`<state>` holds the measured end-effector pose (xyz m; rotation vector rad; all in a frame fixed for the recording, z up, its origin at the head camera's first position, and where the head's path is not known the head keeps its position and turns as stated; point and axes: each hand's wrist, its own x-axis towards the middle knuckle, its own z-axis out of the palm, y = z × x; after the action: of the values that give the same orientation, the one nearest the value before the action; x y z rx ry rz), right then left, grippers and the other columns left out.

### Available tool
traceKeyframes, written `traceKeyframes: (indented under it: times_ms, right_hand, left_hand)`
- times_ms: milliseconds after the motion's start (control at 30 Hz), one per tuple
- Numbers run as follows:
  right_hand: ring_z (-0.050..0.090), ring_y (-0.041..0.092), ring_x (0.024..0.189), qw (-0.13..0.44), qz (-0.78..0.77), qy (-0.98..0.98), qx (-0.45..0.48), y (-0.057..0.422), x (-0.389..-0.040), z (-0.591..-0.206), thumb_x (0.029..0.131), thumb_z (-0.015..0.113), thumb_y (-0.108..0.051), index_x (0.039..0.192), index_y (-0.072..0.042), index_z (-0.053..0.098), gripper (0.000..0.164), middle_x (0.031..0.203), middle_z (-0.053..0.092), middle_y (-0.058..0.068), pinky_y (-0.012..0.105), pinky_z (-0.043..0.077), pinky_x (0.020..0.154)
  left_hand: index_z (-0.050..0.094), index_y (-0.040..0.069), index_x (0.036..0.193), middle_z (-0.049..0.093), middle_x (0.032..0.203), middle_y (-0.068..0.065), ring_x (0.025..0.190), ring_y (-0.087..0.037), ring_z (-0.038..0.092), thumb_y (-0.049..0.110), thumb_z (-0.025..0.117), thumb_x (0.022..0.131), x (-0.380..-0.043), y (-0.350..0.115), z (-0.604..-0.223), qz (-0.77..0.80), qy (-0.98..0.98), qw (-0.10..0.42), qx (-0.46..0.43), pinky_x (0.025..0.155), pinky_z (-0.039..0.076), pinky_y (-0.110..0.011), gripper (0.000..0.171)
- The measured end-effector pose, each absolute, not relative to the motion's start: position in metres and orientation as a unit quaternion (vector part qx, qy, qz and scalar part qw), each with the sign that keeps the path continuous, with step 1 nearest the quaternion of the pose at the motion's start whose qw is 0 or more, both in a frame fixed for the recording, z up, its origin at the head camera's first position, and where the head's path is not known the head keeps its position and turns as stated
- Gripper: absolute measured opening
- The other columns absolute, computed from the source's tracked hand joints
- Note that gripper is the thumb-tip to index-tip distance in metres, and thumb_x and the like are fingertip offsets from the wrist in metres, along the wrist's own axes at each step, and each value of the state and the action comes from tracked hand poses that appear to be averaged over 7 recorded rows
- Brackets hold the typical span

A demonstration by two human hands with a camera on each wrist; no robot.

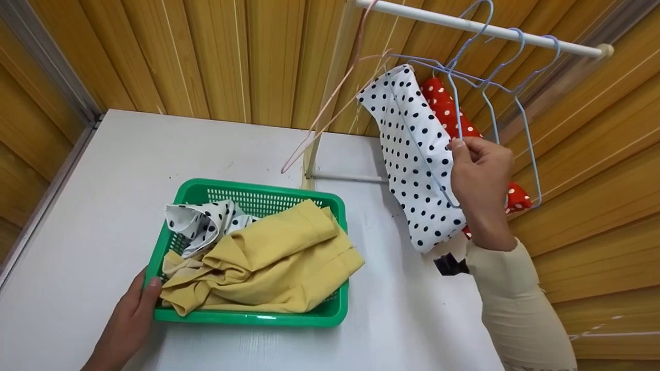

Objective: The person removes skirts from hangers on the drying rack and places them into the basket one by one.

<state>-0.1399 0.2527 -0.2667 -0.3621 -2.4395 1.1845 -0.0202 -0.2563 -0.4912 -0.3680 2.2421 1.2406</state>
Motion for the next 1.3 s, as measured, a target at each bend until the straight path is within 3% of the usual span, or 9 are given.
traceKeyframes:
  times_ms: [433,867,1100,1300]
  right_hand:
    - [0.056,0.009,0.067,0.201,0.398,-0.887,-0.115,0.244,-0.155,-0.273,0.107,0.055,-0.027,0.113,-0.004,0.079,0.034,0.072,0.062,-0.01,0.017,0.044,0.057]
    - [0.05,0.012,0.058,0.196,0.39,-0.894,-0.099,0.227,-0.17,-0.289,0.106,0.057,-0.02,0.098,-0.001,0.079,0.03,0.06,0.049,-0.005,0.02,0.036,0.049]
    - [0.051,0.012,0.055,0.171,0.379,-0.908,-0.056,0.222,-0.172,-0.292,0.106,0.057,-0.021,0.108,0.0,0.076,0.028,0.062,0.05,-0.002,0.02,0.039,0.048]
    - [0.06,0.019,0.07,0.13,0.357,-0.923,-0.057,0.222,-0.17,-0.292,0.108,0.054,-0.029,0.124,-0.003,0.069,0.035,0.08,0.064,0.008,0.025,0.049,0.059]
  left_hand:
    - [-0.015,0.006,0.165,-0.001,0.174,-0.025,0.157,-0.043,0.014,0.066,0.009,0.107,-0.02,-0.253,-0.489,0.464,0.831,0.271,-0.146,0.125,0.014,-0.07,0.087]
    - [-0.014,0.005,0.165,0.001,0.174,-0.025,0.157,-0.043,0.015,0.063,0.01,0.108,-0.019,-0.253,-0.491,0.467,0.833,0.261,-0.142,0.125,0.014,-0.069,0.085]
    - [-0.014,0.005,0.165,0.002,0.174,-0.026,0.155,-0.041,0.019,0.063,0.009,0.108,-0.02,-0.252,-0.491,0.471,0.831,0.261,-0.14,0.125,0.015,-0.07,0.085]
    - [-0.013,0.006,0.165,0.003,0.174,-0.025,0.156,-0.041,0.018,0.063,0.009,0.108,-0.019,-0.252,-0.491,0.472,0.831,0.256,-0.142,0.126,0.014,-0.07,0.084]
